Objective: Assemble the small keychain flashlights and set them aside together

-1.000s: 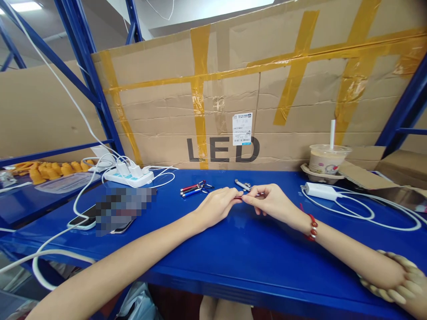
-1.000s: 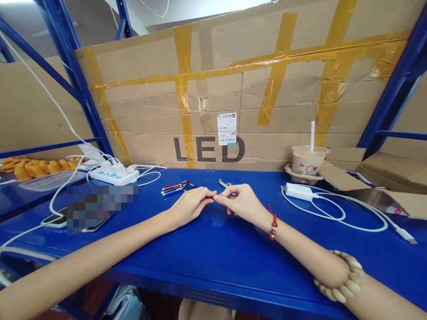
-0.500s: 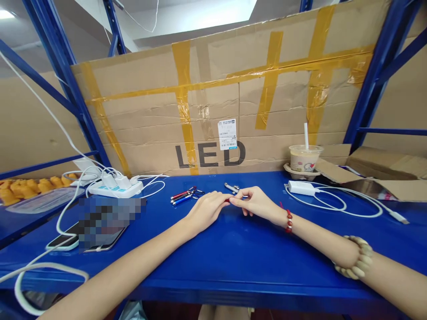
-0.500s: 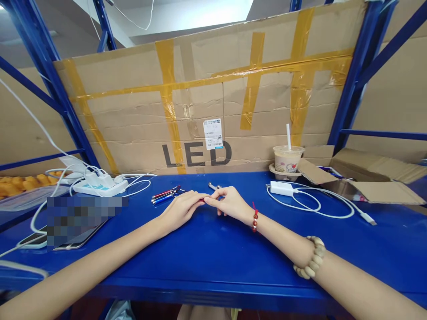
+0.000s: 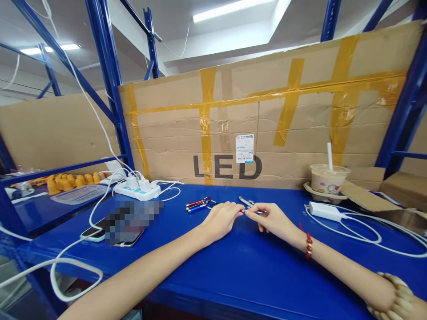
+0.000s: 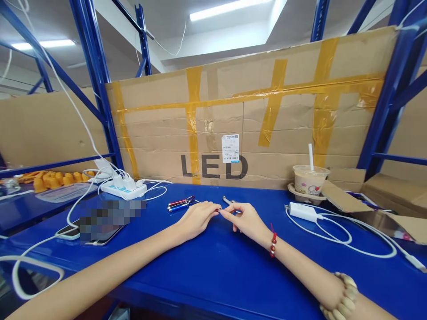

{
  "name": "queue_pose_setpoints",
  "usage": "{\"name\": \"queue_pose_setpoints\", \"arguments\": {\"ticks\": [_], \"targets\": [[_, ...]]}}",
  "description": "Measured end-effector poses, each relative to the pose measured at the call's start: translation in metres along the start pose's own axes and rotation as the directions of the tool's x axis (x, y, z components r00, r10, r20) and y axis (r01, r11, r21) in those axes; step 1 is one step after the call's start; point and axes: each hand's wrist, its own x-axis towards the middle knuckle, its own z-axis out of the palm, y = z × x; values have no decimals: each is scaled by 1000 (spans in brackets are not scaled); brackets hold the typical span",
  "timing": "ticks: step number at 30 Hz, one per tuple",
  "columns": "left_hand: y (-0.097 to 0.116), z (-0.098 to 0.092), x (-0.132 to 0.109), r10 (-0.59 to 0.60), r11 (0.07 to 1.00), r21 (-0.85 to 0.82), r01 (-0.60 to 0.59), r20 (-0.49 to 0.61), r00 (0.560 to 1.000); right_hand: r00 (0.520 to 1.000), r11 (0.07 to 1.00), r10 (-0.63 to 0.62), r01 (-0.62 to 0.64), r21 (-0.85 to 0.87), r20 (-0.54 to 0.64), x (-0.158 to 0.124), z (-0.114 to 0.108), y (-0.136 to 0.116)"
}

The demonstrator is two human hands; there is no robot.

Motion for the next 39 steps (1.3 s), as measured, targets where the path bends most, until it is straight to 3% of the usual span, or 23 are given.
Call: {"name": "queue_pose_setpoints", "arguments": {"ticks": [6, 10, 13, 18, 22, 31, 35, 39], "targets": [[0, 0, 0, -22, 996, -91, 19, -37, 999, 1000, 999, -19, 19, 31, 2, 0, -2, -1], [1, -2, 1, -43, 992, -121, 39, -32, 999, 990, 993, -107, 110, 32, -92, 0, -5, -3], [3, -5, 0, -80, 985, -153, 78, -5, 997, 948, 958, -277, 261, -117, -156, -1, -8, -3], [5, -7, -1, -90, 974, -205, 97, 43, 995, 864, 816, -495, 423, -394, -96, -1, -12, 0], [5, -6, -2, -82, 960, -261, 97, 67, 994, 860, 802, -506, 445, -399, -58, -1, -13, 3], [1, -4, -3, -91, 913, -382, 142, 150, 985, 857, 840, -515, 509, -187, 16, 3, -17, 11], [11, -5, -3, -64, 910, -397, 119, 149, 987, 849, 808, -527, 516, -285, 45, 1, -15, 15], [24, -2, 0, 69, 925, -380, -26, 102, 992, 835, 730, -523, 543, -415, 172, 0, -5, 13]]}}
